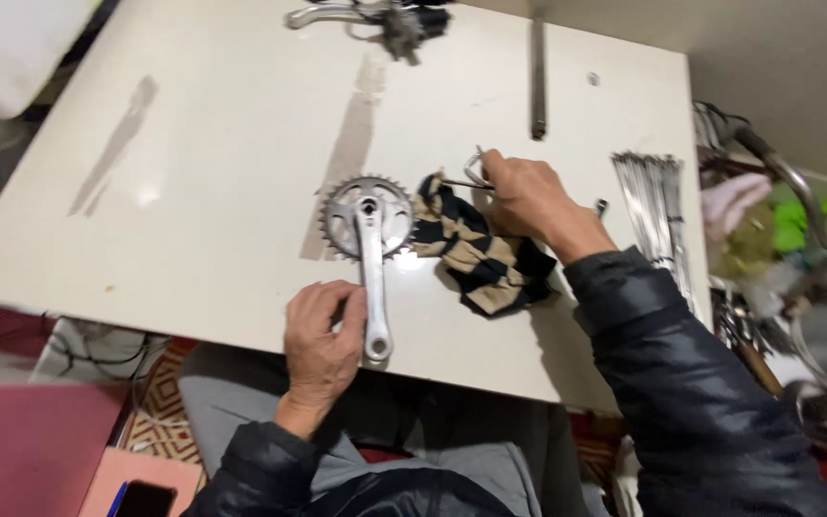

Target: Cleaning the teeth of a bicycle crankset with a cloth after inspecting a small part with a screwdriver.

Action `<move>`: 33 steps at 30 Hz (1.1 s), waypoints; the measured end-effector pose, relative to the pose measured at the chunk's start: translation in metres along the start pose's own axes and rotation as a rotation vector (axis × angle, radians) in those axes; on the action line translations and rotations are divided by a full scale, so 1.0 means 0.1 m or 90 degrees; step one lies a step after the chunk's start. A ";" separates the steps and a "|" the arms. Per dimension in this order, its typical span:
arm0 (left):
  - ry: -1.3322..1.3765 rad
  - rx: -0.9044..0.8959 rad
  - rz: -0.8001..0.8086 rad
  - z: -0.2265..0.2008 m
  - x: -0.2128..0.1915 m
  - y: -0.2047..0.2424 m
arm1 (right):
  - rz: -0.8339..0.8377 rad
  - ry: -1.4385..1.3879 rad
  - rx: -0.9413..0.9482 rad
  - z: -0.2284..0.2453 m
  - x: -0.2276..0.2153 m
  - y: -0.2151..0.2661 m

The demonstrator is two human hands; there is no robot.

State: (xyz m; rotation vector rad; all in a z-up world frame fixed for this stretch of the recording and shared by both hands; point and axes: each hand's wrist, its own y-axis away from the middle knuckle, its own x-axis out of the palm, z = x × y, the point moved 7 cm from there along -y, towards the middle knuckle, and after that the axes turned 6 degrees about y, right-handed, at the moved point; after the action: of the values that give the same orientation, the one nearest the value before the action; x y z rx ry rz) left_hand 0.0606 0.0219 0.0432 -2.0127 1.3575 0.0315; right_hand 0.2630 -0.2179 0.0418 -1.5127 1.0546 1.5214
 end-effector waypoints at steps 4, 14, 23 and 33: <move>-0.002 -0.022 -0.002 0.05 0.01 0.03 | 0.009 -0.057 0.014 -0.10 -0.03 0.10; 0.002 -0.052 -0.003 0.13 0.03 0.08 | -0.036 -0.368 0.273 -0.98 -0.33 0.78; -0.016 -0.056 0.057 -0.03 0.03 0.04 | 0.169 -0.151 0.399 -1.16 -0.08 1.37; 0.074 -0.122 0.087 0.43 0.07 0.31 | 0.108 -0.248 0.373 -1.00 0.07 1.55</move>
State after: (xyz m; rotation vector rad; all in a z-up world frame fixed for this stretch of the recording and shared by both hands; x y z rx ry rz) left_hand 0.0534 0.0337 -0.0083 -2.1019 1.6176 0.1117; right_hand 0.1603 -0.3714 0.0463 -0.7099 1.2662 1.3753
